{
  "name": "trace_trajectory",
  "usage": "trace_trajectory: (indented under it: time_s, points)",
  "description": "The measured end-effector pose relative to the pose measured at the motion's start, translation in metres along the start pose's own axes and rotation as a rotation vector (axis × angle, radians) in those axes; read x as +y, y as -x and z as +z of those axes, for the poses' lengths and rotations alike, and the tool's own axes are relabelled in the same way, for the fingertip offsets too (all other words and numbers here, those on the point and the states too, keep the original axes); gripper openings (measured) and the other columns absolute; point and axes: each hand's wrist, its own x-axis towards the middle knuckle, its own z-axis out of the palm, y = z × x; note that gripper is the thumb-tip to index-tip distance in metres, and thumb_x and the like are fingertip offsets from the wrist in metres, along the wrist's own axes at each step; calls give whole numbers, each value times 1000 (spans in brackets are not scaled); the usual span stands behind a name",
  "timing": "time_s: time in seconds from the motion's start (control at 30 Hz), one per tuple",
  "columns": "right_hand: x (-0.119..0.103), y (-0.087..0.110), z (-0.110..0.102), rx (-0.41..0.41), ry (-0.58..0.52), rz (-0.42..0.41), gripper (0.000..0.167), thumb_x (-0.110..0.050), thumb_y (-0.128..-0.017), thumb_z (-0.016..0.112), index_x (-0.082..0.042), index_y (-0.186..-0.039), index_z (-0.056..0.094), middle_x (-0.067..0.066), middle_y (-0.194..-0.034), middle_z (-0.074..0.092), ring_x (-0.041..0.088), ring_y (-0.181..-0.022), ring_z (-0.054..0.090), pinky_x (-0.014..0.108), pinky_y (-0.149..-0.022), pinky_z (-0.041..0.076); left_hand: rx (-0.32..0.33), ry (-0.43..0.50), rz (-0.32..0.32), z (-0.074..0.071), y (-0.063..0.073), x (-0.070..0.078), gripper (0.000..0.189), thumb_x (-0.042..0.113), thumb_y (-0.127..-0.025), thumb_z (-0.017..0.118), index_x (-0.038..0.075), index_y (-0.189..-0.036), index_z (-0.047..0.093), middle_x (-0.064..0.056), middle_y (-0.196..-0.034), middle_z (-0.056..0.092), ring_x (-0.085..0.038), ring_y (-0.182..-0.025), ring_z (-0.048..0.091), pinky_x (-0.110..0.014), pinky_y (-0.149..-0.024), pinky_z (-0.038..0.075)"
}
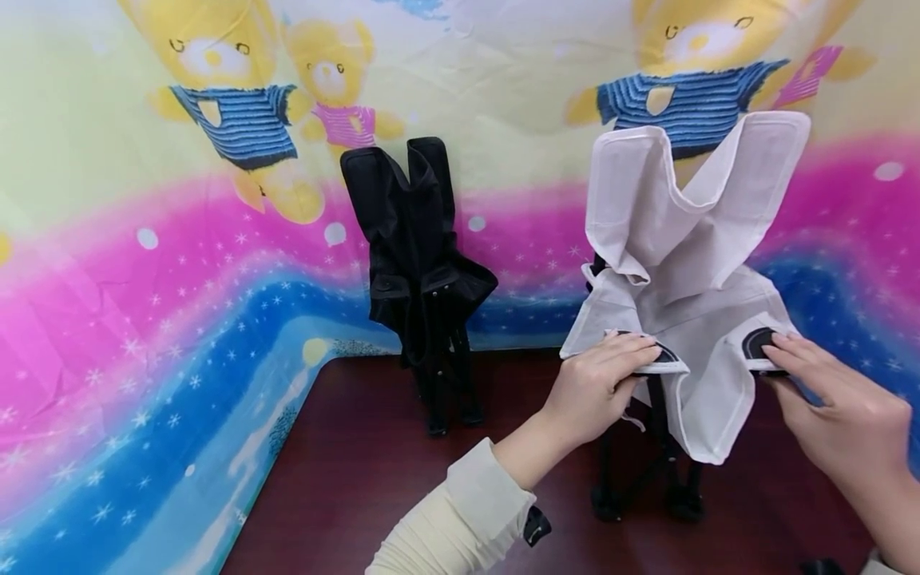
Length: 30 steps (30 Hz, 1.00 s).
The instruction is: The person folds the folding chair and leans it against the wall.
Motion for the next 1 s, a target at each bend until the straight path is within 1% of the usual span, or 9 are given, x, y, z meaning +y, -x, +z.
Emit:
trace_trajectory:
  time_s: [0.2, 0.27, 0.33, 0.5, 0.77, 1.0]
  points:
    - [-6, -2, -2, 17, -26, 19, 49, -39, -85, 48, 5, -84, 68, 14, -93, 62, -7, -101, 45, 8, -87, 30, 12, 15, 8, 1, -3, 2, 29, 4, -78, 58, 9, -106, 63, -1, -110, 58, -7, -109, 47, -19, -98, 23]
    - [-7, -4, -2, 14, -20, 15, 50, -39, -85, 47, 6, -81, 68, 15, -91, 62, -8, -101, 45, 7, -86, 30, 19, 31, 10, 1, -4, 1, 29, 3, -77, 58, 8, -105, 63, -2, -109, 59, -7, -108, 47, -19, -97, 23]
    - [-8, -6, 0, 15, -22, 10, 50, -39, -85, 48, 6, -80, 68, 17, -88, 62, -8, -101, 45, 8, -87, 30, 27, 46, 14, 0, -4, 0, 29, 2, -77, 58, 7, -105, 63, -2, -109, 59, -7, -108, 47, -19, -97, 24]
    - [-8, -7, 1, -12, -19, 10, 50, -41, -85, 48, 5, -81, 68, 18, -87, 62, -7, -101, 45, 9, -88, 30, 39, 71, 20, 0, -6, -2, 28, 2, -77, 59, 7, -104, 64, -3, -108, 59, -8, -108, 47, -21, -97, 26]
    - [-7, -8, 6, -1, -64, 16, 48, -40, -84, 50, 3, -82, 69, 14, -90, 63, -5, -101, 47, 10, -87, 32, 46, 77, 25, 0, -8, -1, 28, 3, -77, 60, 7, -105, 63, -3, -108, 59, -7, -108, 47, -20, -98, 23]
    - [-9, -10, 8, 5, -90, 4, 49, -41, -84, 51, 4, -77, 69, 13, -88, 64, -5, -99, 48, 10, -86, 33, 32, 67, 27, 0, -10, 0, 29, 3, -78, 59, 7, -106, 63, -2, -110, 58, -7, -109, 46, -21, -97, 25]
